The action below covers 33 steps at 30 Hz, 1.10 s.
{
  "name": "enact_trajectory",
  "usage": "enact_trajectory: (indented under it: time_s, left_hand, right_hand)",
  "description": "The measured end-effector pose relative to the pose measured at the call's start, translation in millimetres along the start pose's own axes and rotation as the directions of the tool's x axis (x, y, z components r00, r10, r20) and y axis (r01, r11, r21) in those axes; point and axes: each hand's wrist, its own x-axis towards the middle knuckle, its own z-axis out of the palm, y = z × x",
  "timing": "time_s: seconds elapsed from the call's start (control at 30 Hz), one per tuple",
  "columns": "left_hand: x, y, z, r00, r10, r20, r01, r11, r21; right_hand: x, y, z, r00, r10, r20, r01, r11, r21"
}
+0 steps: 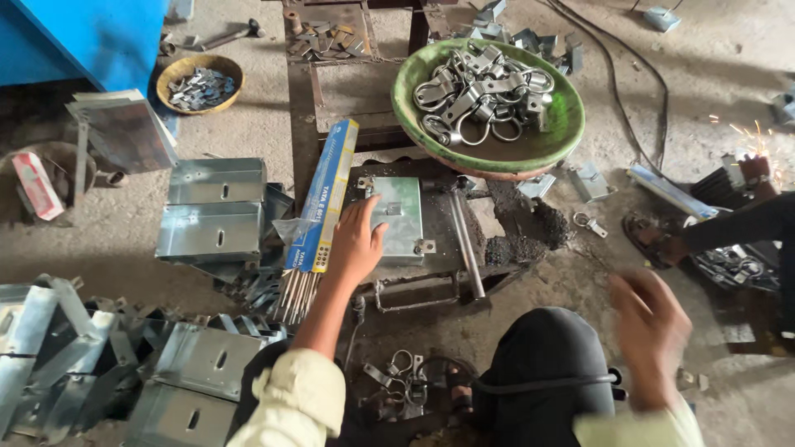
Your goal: The person welds metal components onto rectangular metal boxes. The person places a small metal bracket onto a box, uses a hammer to position it, and then uses a welding tool to spot-weld the bracket in place.
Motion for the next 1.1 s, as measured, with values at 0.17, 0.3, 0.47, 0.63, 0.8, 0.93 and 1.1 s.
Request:
enact_trajectory:
  time_s: [0.17,0.3,0.47,0.63,0.8,0.93,1.1]
  left_hand:
    - [2.8,-19.1,38.8,1.0,-0.017,-0.008,0.016,0.995,-0.097]
    - [-17.9,-4.7,61.6,0.969,-0.204,-0.141,0.19,0.976,-0.108]
    - [-19.3,18.2,54.1,0.941,-0.32,-0.109,0.318,0.947,-0.034]
    - [-7.3,1.3,48.2,0.945,-0.311,-0.098,0.301,0.948,-0.108]
    - [-1.7,-15.8,58.7,0.977,-0.109,-0.183,0.074,0.98,-0.186]
    - [6.2,-24.6,64.4,0.969,-0.226,-0.102,0.198,0.952,-0.235]
    - [9.7,-29.0,65.3,0.969,-0.234,-0.083,0.204,0.941,-0.271]
  right_hand:
    - [-91.3,184.1,-102.6,0.935,0.298,-0.193,-0.342,0.902,-0.264]
    - [-130.3,205.5,-95.0,0.832,0.549,-0.08,-0.55,0.797,-0.248]
    - [-113.0,169.0,-53.4,0.863,0.502,0.057,-0.476,0.845,-0.244]
    - [-75.4,148.7,-41.2,0.956,0.25,0.157,-0.192,0.93,-0.313]
    - [-61.4,179.7,-35.7,0.92,0.389,0.055,-0.39,0.921,0.013]
    - [-43.2,213.0,-38.2,0.582,0.721,0.376,-0.779,0.362,0.511]
    - [-15.6,214.2,-36.7,0.463,0.708,0.534,-0.842,0.161,0.515]
